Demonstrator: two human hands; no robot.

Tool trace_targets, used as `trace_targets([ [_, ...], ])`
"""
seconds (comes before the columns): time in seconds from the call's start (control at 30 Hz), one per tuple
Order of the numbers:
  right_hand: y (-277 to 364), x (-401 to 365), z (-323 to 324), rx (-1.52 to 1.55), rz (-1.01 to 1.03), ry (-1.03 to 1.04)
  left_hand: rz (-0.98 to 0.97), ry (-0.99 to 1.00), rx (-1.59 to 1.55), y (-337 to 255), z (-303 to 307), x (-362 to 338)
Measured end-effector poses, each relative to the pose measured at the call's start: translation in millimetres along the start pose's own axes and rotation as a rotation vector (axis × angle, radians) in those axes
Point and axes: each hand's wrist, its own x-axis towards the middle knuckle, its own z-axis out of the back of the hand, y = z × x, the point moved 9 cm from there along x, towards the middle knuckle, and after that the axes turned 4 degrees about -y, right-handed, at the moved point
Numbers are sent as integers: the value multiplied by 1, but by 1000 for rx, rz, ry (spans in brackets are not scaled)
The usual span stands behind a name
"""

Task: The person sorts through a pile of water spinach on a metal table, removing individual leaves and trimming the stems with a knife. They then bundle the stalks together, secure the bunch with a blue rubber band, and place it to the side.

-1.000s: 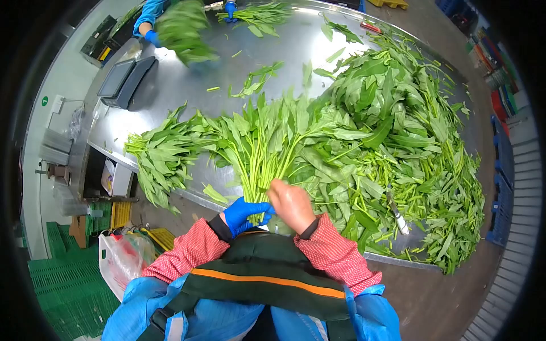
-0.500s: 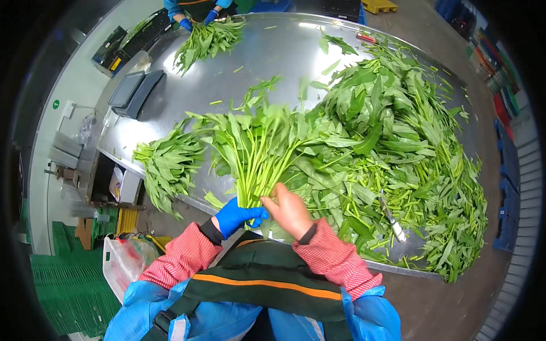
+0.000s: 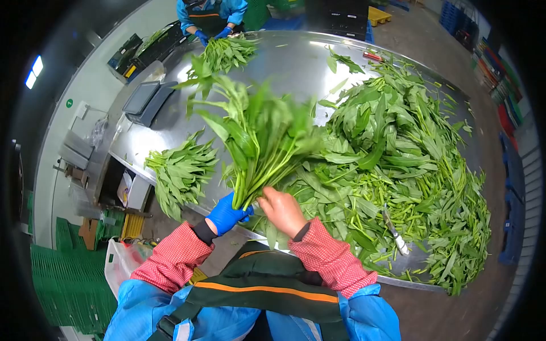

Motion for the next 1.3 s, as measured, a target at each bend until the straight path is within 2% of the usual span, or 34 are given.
trace_targets([
  [0.1,-4,-6,-8,525,-211,259,-139,-58,182,-7,33,14],
  [0.13,3,-21,-15,666,-362,458,-206,-99,348,-22,49,22],
  [0.17,5,-33,-27,613,-319,600,-474,-219,565,-56,63,16],
  [0.23,-5,-50,-48,508,-353,722,-922,-386,936,-102,84,10],
  [0.3,-48,-40,-35,427,-644,342,-941,-468,1377,-132,104,24],
  [0.33,-64,-30,-35,418,-488,292,-932,-507,1598,-142,116,33],
  [0.37,-78,-22,-33,402,-334,237,-952,-542,1649,-147,134,43],
  [0.43,-64,-12,-16,573,-457,92,-994,-608,1756,-153,170,60],
  [0.47,-60,-9,-11,636,-535,42,-959,-616,1756,-155,187,67],
  [0.53,-60,-10,-18,660,-768,82,-880,-636,1754,-156,218,80],
  [0.63,-48,0,-28,683,-756,19,-937,-700,1770,-157,250,89],
  [0.77,-47,11,-55,677,-756,-2,-922,-693,1684,-143,290,113],
  [0.87,-50,17,-81,660,-727,44,-906,-713,1624,-133,321,140],
  [0.93,-49,24,-91,556,-714,67,-941,-712,1516,-136,340,158],
  [1.07,-53,33,-113,573,-774,48,-1062,-720,1315,-153,380,208],
  [1.2,-60,37,-130,617,-835,2,-1080,-797,1319,-175,409,265],
  [1.3,-63,42,-135,585,-872,-3,-974,-772,1471,-161,426,313],
])
